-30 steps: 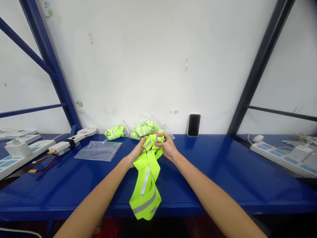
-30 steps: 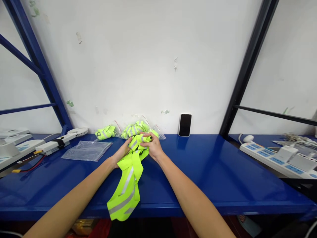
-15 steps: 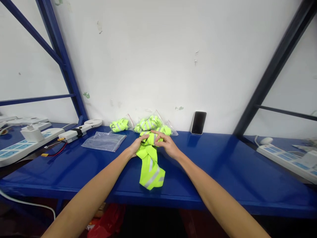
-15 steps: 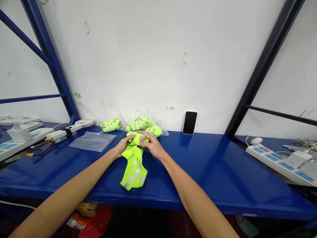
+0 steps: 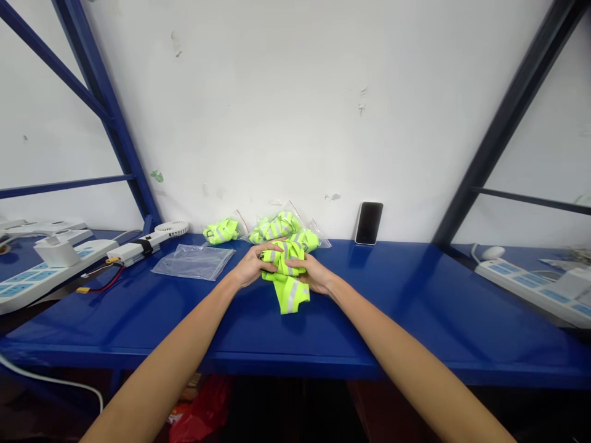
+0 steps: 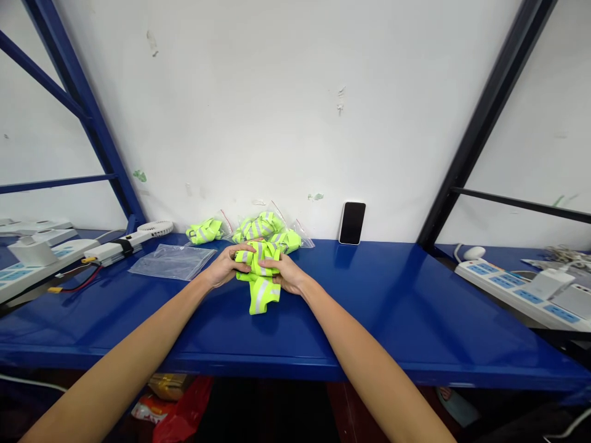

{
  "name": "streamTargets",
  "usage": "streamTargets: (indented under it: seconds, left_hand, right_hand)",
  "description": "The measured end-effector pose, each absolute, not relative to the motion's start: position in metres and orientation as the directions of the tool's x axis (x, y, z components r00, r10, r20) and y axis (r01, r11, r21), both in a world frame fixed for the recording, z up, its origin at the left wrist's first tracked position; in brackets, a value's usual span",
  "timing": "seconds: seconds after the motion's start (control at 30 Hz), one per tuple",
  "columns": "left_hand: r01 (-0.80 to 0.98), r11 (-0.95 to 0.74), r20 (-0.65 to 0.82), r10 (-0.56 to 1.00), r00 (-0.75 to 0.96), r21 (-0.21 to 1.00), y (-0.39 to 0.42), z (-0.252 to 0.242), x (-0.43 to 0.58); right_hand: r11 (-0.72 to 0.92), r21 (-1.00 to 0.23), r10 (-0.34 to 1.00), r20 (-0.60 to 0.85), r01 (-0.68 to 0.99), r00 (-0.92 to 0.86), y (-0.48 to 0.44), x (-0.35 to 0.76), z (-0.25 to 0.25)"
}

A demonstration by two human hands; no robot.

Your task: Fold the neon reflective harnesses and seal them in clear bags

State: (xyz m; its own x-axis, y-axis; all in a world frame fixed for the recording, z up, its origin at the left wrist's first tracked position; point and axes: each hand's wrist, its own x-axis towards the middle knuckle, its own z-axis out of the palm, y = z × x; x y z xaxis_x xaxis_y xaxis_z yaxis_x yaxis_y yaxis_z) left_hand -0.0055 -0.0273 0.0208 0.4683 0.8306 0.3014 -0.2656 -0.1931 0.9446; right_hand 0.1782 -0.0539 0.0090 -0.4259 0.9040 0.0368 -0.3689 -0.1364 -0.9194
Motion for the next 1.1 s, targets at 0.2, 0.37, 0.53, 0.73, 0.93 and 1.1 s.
streamTargets:
  seconds: [0.2,0.37,0.53,0.73,0.93,1.1]
  left_hand:
    - [-0.425,-0.134,0.289,0.9,0.325,0.895,-0.028,0.017,0.001]
    - [-0.337,-0.055,0.164,0.938,0.306,0.94,-0.023,0.008,0.008]
    - [0.109,-0.451,0.378,0.838,0.395,0.886,-0.024,0.002,0.004]
    - [0.529,-0.846,0.62,0.453,0.641,0.072,-0.036,0.006,0.003]
    - [0.506,-0.861,0.668,0.345,0.659,-0.054,-0.049,0.011,0.018]
    - [0.4,-0.907,0.633,0.388,0.67,0.133,-0.056,0.01,0.019]
  right_hand:
    - [-0.019,-0.906,0.956,0.107,-0.423,-0.272,-0.051,0.168,0.002]
    - [0.164,-0.888,0.968,0.229,-0.429,-0.104,-0.046,0.166,0.0]
    - [0.262,-0.857,0.964,0.255,-0.444,0.077,-0.033,0.175,-0.001]
    - [0.199,-0.836,0.979,0.146,-0.511,0.142,-0.031,0.185,0.005]
    - [0.121,-0.866,0.992,0.116,-0.485,0.04,-0.039,0.179,0.005]
    - [0.303,-0.891,0.948,0.319,-0.338,0.009,-0.033,0.184,-0.006]
